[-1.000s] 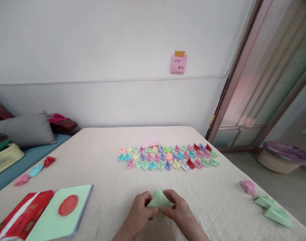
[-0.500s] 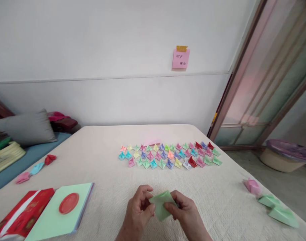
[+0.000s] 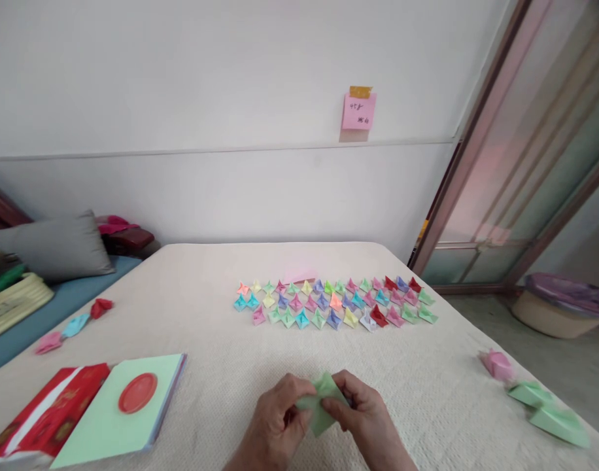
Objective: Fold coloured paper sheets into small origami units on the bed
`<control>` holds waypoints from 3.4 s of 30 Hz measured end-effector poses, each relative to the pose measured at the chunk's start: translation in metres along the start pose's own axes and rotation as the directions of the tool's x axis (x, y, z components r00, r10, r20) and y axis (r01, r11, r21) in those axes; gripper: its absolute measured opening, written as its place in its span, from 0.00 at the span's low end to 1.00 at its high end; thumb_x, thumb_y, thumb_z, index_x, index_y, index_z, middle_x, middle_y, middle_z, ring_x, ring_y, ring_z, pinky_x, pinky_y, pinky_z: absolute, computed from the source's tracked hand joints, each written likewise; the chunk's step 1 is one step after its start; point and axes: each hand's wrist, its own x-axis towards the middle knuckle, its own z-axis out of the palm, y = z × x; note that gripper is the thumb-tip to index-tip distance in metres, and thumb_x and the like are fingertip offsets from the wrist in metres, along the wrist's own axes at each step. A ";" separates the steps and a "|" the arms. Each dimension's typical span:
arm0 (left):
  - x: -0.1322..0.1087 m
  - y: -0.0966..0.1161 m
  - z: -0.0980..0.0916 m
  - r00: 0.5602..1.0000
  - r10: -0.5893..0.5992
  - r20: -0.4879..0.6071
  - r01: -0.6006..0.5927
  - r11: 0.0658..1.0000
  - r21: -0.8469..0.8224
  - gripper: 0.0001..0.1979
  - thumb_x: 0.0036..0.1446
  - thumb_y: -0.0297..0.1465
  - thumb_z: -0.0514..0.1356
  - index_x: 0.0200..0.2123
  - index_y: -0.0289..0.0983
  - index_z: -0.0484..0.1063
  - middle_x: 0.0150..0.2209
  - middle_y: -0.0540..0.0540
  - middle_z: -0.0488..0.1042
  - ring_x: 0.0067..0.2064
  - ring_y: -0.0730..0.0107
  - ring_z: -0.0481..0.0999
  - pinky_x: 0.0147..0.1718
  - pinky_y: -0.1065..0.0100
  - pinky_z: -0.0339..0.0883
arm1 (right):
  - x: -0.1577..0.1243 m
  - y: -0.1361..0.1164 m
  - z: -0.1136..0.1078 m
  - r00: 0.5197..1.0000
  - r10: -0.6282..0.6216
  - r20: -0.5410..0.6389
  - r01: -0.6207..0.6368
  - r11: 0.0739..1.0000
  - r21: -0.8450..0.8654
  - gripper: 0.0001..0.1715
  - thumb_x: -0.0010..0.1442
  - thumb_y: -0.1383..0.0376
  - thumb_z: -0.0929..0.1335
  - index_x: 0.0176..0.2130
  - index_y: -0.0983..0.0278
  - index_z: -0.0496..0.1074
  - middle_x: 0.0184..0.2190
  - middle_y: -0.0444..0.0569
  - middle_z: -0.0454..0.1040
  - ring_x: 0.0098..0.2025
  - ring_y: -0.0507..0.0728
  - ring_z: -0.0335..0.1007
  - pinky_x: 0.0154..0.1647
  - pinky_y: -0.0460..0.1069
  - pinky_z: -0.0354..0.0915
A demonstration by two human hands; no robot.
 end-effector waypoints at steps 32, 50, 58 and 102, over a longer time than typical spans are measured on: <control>0.005 -0.008 0.007 0.947 -0.309 0.091 0.315 0.833 -0.455 0.12 0.51 0.36 0.62 0.34 0.33 0.73 0.20 0.51 0.69 0.21 0.75 0.67 0.21 0.74 0.59 | -0.004 0.003 -0.003 0.999 -0.022 0.048 0.018 0.997 0.073 0.09 0.51 0.61 0.70 0.25 0.64 0.74 0.15 0.38 0.59 0.19 0.48 0.50 0.19 0.44 0.47; 0.001 -0.003 0.013 0.886 -0.463 -0.011 0.348 0.680 -0.646 0.10 0.52 0.30 0.57 0.33 0.32 0.77 0.16 0.47 0.75 0.18 0.70 0.73 0.20 0.72 0.63 | -0.006 0.004 0.000 1.000 -0.006 0.016 0.004 0.993 0.118 0.12 0.43 0.70 0.67 0.26 0.60 0.81 0.22 0.43 0.69 0.21 0.49 0.59 0.18 0.43 0.51; 0.001 -0.003 0.013 0.861 -0.508 -0.025 0.349 0.625 -0.698 0.06 0.52 0.30 0.55 0.28 0.34 0.70 0.15 0.48 0.73 0.17 0.72 0.71 0.19 0.74 0.60 | -0.007 -0.005 -0.003 0.977 -0.160 0.141 0.163 0.987 -0.011 0.19 0.45 0.74 0.66 0.28 0.54 0.81 0.27 0.45 0.72 0.29 0.53 0.67 0.27 0.47 0.60; -0.001 0.000 0.028 0.821 -0.565 -0.078 0.378 0.640 -0.669 0.16 0.52 0.34 0.60 0.44 0.36 0.64 0.27 0.50 0.70 0.26 0.72 0.68 0.27 0.70 0.65 | -0.006 -0.012 0.009 0.983 -0.140 0.120 0.147 0.988 -0.055 0.13 0.46 0.73 0.66 0.26 0.59 0.79 0.23 0.42 0.64 0.26 0.51 0.60 0.26 0.46 0.55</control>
